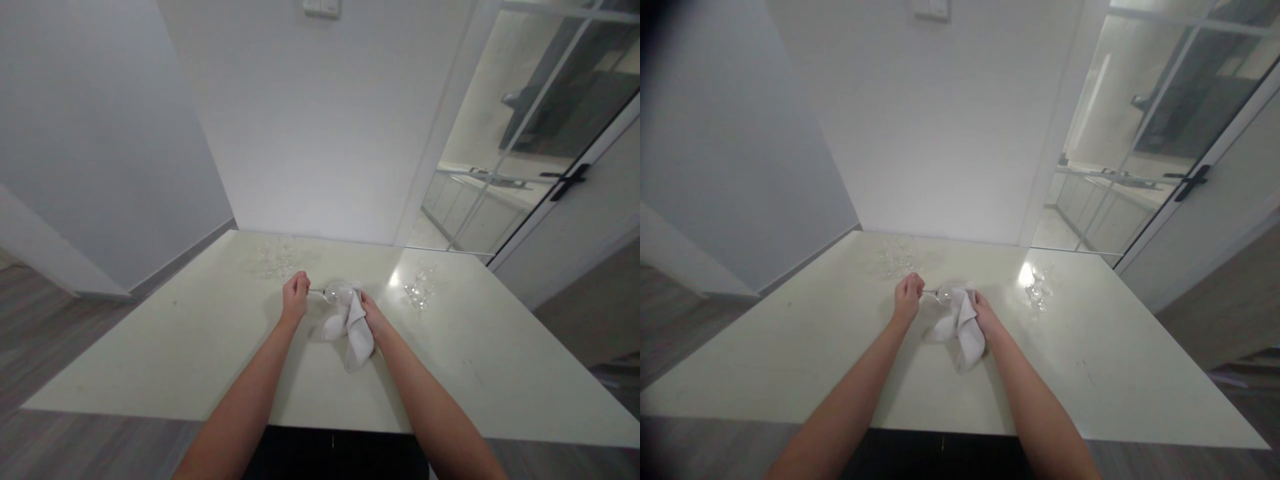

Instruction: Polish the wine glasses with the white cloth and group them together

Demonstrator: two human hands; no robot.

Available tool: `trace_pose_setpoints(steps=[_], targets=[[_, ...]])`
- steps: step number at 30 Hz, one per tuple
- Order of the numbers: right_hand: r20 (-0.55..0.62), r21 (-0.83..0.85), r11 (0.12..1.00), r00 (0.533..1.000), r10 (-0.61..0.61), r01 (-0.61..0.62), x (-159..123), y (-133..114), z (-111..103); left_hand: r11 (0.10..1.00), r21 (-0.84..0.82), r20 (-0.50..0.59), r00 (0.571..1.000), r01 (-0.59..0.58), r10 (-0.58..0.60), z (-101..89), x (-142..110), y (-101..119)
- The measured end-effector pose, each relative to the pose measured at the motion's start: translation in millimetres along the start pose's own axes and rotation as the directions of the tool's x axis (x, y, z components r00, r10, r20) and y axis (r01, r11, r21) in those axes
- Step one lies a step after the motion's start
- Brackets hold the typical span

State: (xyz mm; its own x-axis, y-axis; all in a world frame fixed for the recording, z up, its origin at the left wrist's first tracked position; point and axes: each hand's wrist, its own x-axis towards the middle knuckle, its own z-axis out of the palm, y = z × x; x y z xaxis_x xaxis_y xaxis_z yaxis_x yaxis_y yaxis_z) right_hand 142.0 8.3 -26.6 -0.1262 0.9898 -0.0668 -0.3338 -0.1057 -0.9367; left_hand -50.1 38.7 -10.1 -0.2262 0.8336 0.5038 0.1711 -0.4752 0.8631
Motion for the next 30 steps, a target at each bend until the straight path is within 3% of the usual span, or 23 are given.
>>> trace_pose_setpoints(steps=[4, 8, 15, 19, 27, 30], targets=[[-0.207, -0.04, 0.989, 0.967, -0.148, 0.143, 4, -5, -2, 0.999, 0.038, -0.056, 0.998, -0.013, 0.015, -2.2, 1, -1], [-0.125, -0.048, 0.985, 0.978, -0.17, 0.165, 0, -9, 1, 0.994, 0.098, -0.081, 0.995, -0.042, 0.05, -2.3, -2, -2], [0.043, -0.122, 0.992, 0.999, -0.015, 0.02, -6, -4, 4, 0.993, 0.113, -0.078, 0.996, -0.043, 0.052, -0.9, -5, -3], [0.045, -0.101, 0.994, 0.999, -0.028, 0.033, -9, -6, 5, 0.99, 0.127, -0.045, 0.997, -0.057, 0.063, 0.6, -5, -3], [-0.046, -0.192, 0.922, 0.936, -0.349, 0.335, -9, -5, 12, 0.996, 0.083, -0.049, 0.998, -0.044, 0.049, 4.4, -6, 0], [-0.176, -0.033, 0.958, 0.942, -0.287, 0.286, -6, -5, 11, 1.0, -0.013, -0.06, 0.998, 0.016, -0.017, 5.9, -5, 0]])
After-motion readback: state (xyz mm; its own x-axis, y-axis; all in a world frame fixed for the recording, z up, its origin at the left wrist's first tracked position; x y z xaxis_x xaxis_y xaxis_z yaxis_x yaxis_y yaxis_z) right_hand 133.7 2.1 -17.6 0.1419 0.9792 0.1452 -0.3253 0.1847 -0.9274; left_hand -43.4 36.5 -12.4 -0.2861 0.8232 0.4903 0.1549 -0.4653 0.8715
